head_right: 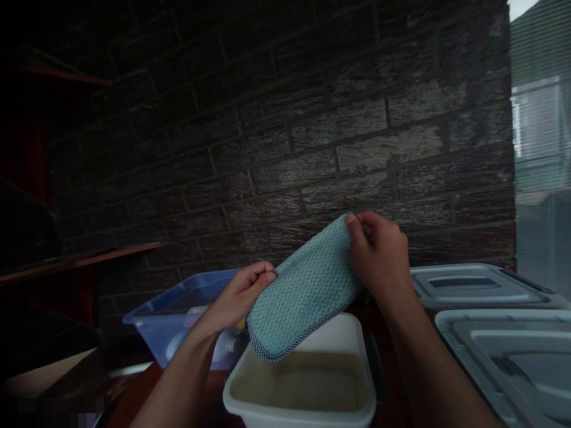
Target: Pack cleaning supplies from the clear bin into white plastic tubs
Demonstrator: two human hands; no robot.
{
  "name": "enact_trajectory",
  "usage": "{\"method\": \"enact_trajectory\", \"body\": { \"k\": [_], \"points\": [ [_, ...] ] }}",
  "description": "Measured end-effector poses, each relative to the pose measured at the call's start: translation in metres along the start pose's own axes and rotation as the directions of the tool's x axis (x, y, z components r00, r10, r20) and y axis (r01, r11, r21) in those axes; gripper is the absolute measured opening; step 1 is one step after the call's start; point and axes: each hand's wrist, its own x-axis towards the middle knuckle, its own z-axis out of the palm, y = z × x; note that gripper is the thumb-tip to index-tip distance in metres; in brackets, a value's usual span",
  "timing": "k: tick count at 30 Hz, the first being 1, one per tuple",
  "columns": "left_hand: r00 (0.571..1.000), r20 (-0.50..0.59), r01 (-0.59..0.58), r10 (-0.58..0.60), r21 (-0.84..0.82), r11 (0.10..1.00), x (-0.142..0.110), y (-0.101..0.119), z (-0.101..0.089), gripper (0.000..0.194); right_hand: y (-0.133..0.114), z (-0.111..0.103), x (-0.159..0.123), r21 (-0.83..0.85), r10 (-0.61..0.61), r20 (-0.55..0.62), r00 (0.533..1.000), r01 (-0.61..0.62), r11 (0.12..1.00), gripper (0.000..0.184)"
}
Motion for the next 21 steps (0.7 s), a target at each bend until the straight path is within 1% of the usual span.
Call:
{"method": "enact_trajectory", "body": {
  "k": [2, 6, 9, 12, 15, 17, 19, 21],
  "points": [
    [0.999, 0.021, 0.039, -0.037, -0.073, 0.997, 0.0, -0.003, -0.01, 0.031, 0.002, -0.001, 0.002, -0.008, 0.024, -0.006, 1.0, -0.024, 1.0, 0.034],
    [0.998, -0.013, 0.063, -0.066, -0.168, 0.984, 0.0, -0.005, -0.025, 0.025, 0.008, 0.0, 0.004, -0.035, 0.066, -0.017, 0.998, -0.067, 0.997, 0.036],
    [0.994, -0.066, 0.062, -0.082, -0.258, 0.964, 0.005, -0.011, -0.028, 0.025, 0.012, 0.001, 0.005, -0.071, 0.103, -0.035, 0.994, -0.105, 0.992, 0.035],
    [0.982, -0.163, 0.032, -0.09, -0.329, 0.944, 0.011, -0.021, -0.03, 0.026, 0.014, 0.002, 0.006, -0.089, 0.111, -0.04, 0.993, -0.114, 0.989, 0.035],
    [0.958, -0.272, -0.008, -0.096, -0.358, 0.934, 0.015, -0.03, -0.034, 0.026, 0.011, 0.003, 0.005, -0.115, 0.112, -0.04, 0.993, -0.116, 0.987, 0.035],
    [0.941, -0.324, -0.023, -0.1, -0.357, 0.934, 0.016, -0.034, -0.037, 0.026, 0.01, 0.004, 0.004, -0.102, 0.125, -0.029, 0.992, -0.127, 0.987, 0.035],
    [0.931, -0.35, -0.024, -0.104, -0.342, 0.939, 0.016, -0.038, -0.04, 0.027, 0.01, 0.005, 0.003, -0.069, 0.139, -0.012, 0.99, -0.139, 0.988, 0.036],
    [0.932, -0.346, -0.006, -0.109, -0.315, 0.949, 0.017, -0.042, -0.041, 0.028, 0.011, 0.006, 0.002, -0.035, 0.146, 0.006, 0.989, -0.145, 0.989, 0.038]
  ]
}}
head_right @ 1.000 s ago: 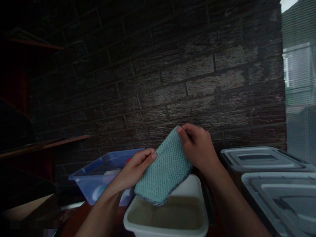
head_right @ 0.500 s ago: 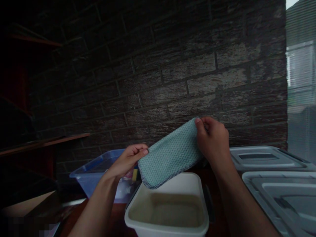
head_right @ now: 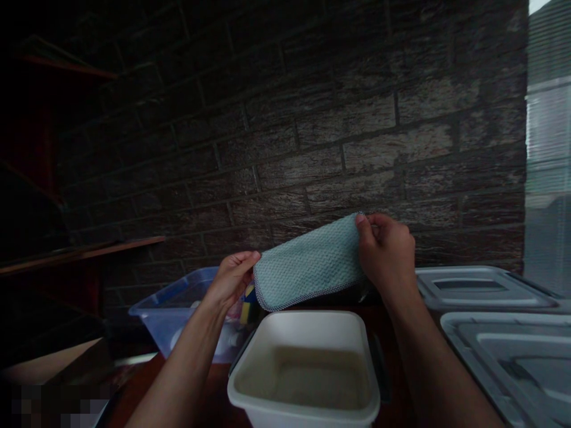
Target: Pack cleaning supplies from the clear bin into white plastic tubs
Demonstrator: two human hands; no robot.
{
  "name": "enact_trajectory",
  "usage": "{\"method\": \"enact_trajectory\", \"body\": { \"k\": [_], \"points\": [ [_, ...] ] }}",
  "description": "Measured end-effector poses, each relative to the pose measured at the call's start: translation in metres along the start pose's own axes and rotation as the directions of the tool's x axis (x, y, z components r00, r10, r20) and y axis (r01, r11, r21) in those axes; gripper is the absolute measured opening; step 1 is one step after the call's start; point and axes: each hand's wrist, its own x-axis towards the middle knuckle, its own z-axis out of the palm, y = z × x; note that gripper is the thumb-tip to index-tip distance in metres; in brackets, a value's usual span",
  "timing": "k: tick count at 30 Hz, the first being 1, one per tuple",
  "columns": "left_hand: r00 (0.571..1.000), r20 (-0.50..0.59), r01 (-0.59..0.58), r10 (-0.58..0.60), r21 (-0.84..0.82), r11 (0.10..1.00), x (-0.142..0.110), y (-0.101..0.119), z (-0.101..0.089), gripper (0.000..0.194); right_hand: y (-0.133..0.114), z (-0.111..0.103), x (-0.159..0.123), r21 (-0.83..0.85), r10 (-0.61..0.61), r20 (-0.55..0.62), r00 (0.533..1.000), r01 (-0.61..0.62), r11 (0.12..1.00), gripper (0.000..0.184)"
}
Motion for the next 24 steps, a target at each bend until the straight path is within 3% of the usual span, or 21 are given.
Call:
{"method": "enact_trajectory", "body": {
  "k": [2, 4, 9, 13, 16, 20, 24],
  "points": [
    [0.999, 0.034, 0.02, -0.022, 0.056, 0.998, 0.002, -0.003, -0.001, 0.028, 0.001, 0.002, -0.001, 0.077, 0.011, 0.043, 0.999, -0.014, 0.997, 0.04],
    [0.994, 0.091, 0.046, -0.058, 0.132, 0.99, 0.002, -0.006, 0.0, 0.027, -0.001, 0.004, -0.003, 0.217, 0.039, 0.159, 0.987, -0.073, 0.974, 0.04],
    [0.949, 0.254, 0.103, -0.188, 0.313, 0.944, -0.002, -0.006, 0.003, 0.03, -0.018, 0.003, -0.01, 0.445, 0.136, 0.468, 0.873, -0.366, 0.817, 0.032],
    [0.902, 0.341, 0.114, -0.266, 0.406, 0.907, -0.005, -0.008, 0.003, 0.032, -0.032, -0.005, -0.014, 0.516, 0.199, 0.56, 0.804, -0.526, 0.676, 0.02],
    [0.912, 0.336, 0.066, -0.235, 0.444, 0.893, -0.004, -0.008, 0.006, 0.033, -0.038, -0.007, -0.019, 0.55, 0.161, 0.598, 0.785, -0.548, 0.63, 0.017],
    [0.961, 0.251, -0.012, -0.113, 0.446, 0.895, -0.012, 0.009, 0.019, 0.042, -0.041, 0.005, -0.03, 0.477, 0.092, 0.694, 0.714, -0.552, 0.684, 0.024],
    [0.925, 0.331, 0.065, -0.188, 0.351, 0.934, -0.04, 0.04, 0.041, 0.052, -0.043, 0.027, -0.043, 0.347, 0.059, 0.744, 0.665, -0.46, 0.818, 0.025]
  ]
}}
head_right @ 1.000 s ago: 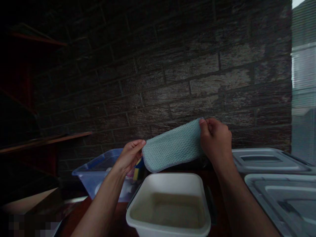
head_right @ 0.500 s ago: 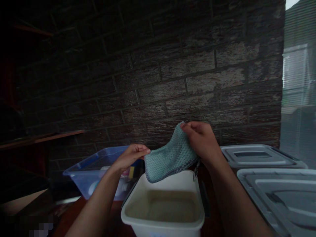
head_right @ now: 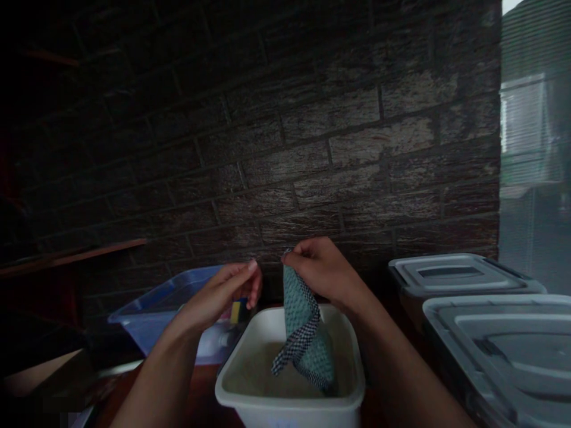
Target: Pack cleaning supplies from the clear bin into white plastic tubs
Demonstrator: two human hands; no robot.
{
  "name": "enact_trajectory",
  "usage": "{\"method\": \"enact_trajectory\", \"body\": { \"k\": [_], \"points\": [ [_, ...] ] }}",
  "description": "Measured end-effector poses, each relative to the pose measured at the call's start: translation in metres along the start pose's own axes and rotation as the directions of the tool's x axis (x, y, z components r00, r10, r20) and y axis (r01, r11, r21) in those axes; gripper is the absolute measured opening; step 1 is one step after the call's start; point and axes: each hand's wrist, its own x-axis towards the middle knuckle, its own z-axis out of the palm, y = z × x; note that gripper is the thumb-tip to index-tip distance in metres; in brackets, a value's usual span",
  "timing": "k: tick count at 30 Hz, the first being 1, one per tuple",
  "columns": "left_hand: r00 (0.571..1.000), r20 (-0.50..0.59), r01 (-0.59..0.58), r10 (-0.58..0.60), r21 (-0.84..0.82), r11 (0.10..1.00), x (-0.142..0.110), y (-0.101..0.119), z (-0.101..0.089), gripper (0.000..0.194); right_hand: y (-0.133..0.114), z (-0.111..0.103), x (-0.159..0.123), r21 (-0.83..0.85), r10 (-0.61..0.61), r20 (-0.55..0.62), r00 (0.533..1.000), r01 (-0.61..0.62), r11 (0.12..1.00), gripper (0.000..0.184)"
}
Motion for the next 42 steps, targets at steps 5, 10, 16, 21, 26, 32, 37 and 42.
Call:
{"method": "enact_trajectory", "body": {
  "k": [5, 10, 16, 21, 26, 32, 37, 42],
  "points": [
    [0.986, 0.159, -0.041, 0.054, -0.088, 0.995, -0.019, 0.019, 0.024, 0.045, 0.006, 0.016, 0.003, -0.09, 0.083, 0.208, 0.975, -0.066, 0.994, 0.02],
    [0.993, 0.094, -0.082, 0.07, 0.134, 0.988, -0.016, 0.016, 0.027, 0.037, 0.004, 0.015, -0.001, 0.083, 0.13, 0.371, 0.919, -0.173, 0.981, 0.021],
    [0.988, 0.142, -0.081, 0.053, 0.197, 0.977, -0.017, 0.017, 0.012, 0.026, 0.008, 0.011, 0.002, -0.021, 0.063, 0.396, 0.916, -0.059, 0.998, 0.023],
    [0.994, 0.077, 0.07, -0.075, 0.063, 0.996, -0.025, 0.012, -0.002, 0.026, 0.031, 0.005, 0.01, -0.11, -0.217, 0.309, 0.926, 0.261, 0.959, 0.053],
    [0.999, 0.029, 0.028, -0.028, 0.004, 1.0, -0.029, 0.013, -0.007, 0.031, 0.049, 0.001, 0.014, -0.324, 0.093, 0.607, 0.789, 0.138, 0.936, 0.045],
    [0.965, -0.154, -0.179, 0.211, 0.2, 0.963, -0.021, 0.01, -0.023, 0.038, 0.055, -0.021, 0.011, -0.408, 0.254, 0.572, 0.78, 0.001, 0.913, 0.035],
    [0.894, -0.335, -0.208, 0.298, 0.278, 0.938, -0.007, -0.005, -0.046, 0.04, 0.045, -0.041, 0.005, -0.263, 0.239, 0.421, 0.875, -0.134, 0.955, 0.032],
    [0.817, -0.477, -0.199, 0.325, 0.297, 0.934, 0.003, -0.018, -0.057, 0.039, 0.045, -0.034, 0.0, 0.075, 0.096, 0.019, 0.995, -0.098, 0.992, 0.042]
  ]
}}
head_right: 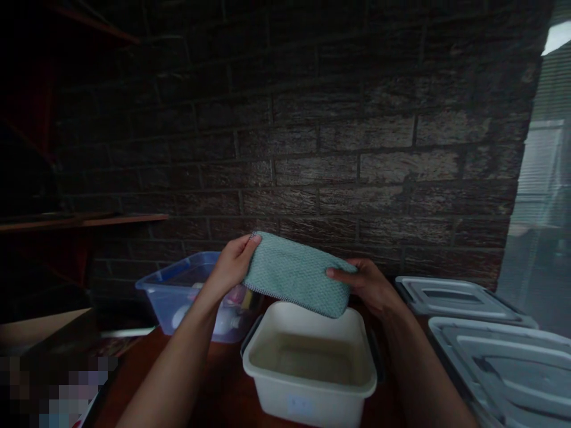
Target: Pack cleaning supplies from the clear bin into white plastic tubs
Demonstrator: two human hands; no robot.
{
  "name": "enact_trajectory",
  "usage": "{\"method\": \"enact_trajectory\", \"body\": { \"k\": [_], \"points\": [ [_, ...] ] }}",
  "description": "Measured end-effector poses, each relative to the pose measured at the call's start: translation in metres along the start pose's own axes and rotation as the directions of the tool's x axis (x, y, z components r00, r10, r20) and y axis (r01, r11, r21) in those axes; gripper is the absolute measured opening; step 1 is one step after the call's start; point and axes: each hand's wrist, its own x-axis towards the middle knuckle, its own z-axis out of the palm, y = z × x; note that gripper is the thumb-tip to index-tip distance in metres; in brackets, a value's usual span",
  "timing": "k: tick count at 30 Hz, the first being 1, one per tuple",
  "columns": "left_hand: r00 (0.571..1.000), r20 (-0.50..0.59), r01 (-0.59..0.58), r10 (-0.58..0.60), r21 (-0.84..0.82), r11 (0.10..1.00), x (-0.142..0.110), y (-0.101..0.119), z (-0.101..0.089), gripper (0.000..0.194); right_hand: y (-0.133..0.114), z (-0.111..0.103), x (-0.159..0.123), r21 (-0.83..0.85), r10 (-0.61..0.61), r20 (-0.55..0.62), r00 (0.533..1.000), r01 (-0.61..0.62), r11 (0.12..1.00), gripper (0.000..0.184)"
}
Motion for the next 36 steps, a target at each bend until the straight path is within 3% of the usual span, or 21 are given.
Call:
{"method": "enact_trajectory", "body": {
  "k": [3, 8, 12, 17, 29, 32, 36],
  "points": [
    [0.999, -0.029, 0.023, -0.023, -0.005, 1.0, 0.0, -0.006, 0.008, 0.043, 0.012, 0.004, 0.002, 0.013, -0.084, -0.222, 0.971, 0.09, 0.996, 0.05],
    [0.996, -0.067, 0.066, -0.067, -0.008, 0.998, -0.009, -0.009, 0.034, 0.05, 0.026, -0.003, 0.006, -0.141, -0.236, -0.503, 0.832, 0.19, 0.972, 0.056],
    [0.992, -0.113, 0.063, -0.063, -0.007, 0.998, -0.02, -0.007, 0.051, 0.049, 0.031, -0.009, -0.005, -0.325, -0.368, -0.581, 0.725, 0.208, 0.923, 0.053],
    [0.986, -0.165, 0.046, -0.041, 0.031, 0.998, -0.035, -0.007, 0.058, 0.044, 0.043, -0.011, -0.018, -0.445, -0.448, -0.582, 0.679, 0.195, 0.874, 0.05],
    [0.989, -0.136, 0.081, -0.063, 0.128, 0.989, -0.058, -0.009, 0.06, 0.035, 0.062, -0.018, -0.017, -0.618, -0.459, -0.555, 0.694, 0.026, 0.786, 0.047],
    [0.99, -0.108, 0.1, -0.086, 0.127, 0.987, -0.058, -0.013, 0.057, 0.036, 0.061, -0.021, -0.014, -0.654, -0.432, -0.518, 0.738, -0.017, 0.756, 0.048],
    [0.987, 0.006, 0.157, -0.158, 0.102, 0.982, -0.052, -0.023, 0.049, 0.042, 0.061, -0.026, -0.01, -0.707, -0.347, -0.425, 0.836, -0.067, 0.705, 0.048]
  ]
}}
